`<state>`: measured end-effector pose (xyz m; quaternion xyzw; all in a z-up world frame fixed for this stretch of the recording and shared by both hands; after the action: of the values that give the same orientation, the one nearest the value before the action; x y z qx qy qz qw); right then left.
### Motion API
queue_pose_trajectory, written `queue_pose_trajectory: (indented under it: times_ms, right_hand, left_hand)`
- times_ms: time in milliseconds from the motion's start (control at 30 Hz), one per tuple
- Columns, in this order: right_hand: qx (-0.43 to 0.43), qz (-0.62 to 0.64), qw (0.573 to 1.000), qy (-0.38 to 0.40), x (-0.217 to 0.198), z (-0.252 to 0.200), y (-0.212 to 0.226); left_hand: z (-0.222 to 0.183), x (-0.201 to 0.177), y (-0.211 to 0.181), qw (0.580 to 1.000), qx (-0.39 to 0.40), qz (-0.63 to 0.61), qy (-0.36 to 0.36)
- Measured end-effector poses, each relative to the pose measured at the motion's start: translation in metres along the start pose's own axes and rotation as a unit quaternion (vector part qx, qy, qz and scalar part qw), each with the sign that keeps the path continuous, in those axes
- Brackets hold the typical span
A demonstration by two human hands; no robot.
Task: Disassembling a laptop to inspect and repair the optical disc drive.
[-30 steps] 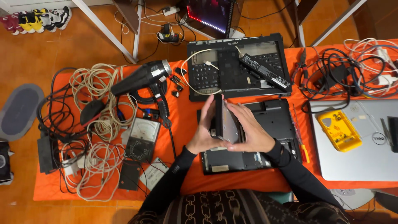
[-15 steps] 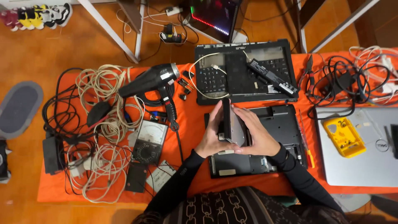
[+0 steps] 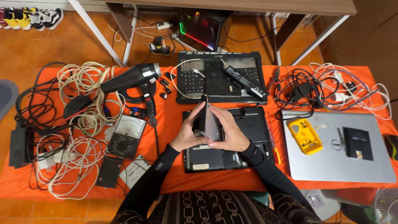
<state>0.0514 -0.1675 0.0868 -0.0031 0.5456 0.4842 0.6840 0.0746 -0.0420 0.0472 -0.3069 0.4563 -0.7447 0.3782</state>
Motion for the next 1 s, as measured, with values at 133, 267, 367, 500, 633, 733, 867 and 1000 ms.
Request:
queue_pose_trajectory:
  times_ms: [133, 267, 367, 500, 633, 733, 867, 1000]
  right_hand:
    - [-0.005, -0.007, 1.0, -0.001, -0.002, 0.0, 0.002]
    - [0.001, -0.021, 1.0, -0.011, -0.005, -0.001, 0.004]
    - [0.004, -0.026, 1.0, -0.014, -0.005, -0.002, 0.002]
    - [0.0, -0.021, 1.0, -0.01, -0.004, -0.002, 0.005]
    - [0.001, -0.025, 1.0, 0.0, -0.001, -0.003, 0.002]
    - [-0.032, -0.016, 0.999, -0.012, 0.0, -0.006, 0.004]
    - [-0.016, 0.002, 1.0, -0.009, 0.003, -0.005, 0.001]
    - [-0.032, -0.043, 0.999, -0.01, 0.005, -0.004, 0.007]
  left_hand:
    - [-0.001, -0.003, 0.0, 0.998, 0.024, 0.053, -0.01]
    - [0.001, 0.004, -0.01, 0.999, 0.012, 0.038, -0.001]
    - [0.003, 0.008, -0.012, 1.0, -0.011, 0.021, 0.003]
    - [0.002, 0.009, -0.017, 1.0, 0.011, -0.004, 0.005]
    - [0.0, 0.008, -0.018, 1.0, 0.014, -0.002, -0.003]
    - [0.0, 0.007, -0.023, 0.999, 0.014, -0.044, -0.011]
    - [0.004, -0.002, -0.015, 0.987, -0.022, -0.15, -0.058]
    - [0.004, -0.004, -0.012, 0.984, -0.015, -0.164, -0.068]
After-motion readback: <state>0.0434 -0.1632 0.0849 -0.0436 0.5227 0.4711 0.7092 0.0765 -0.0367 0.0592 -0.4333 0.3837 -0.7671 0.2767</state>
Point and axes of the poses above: each hand's wrist, its own z-axis towards the middle knuckle, its own x-axis out of the palm, y = z × x, the point moved 10 cm from there along z, towards the middle knuckle, and after that the axes turned 12 degrees about -z, right-handed, at the moved point
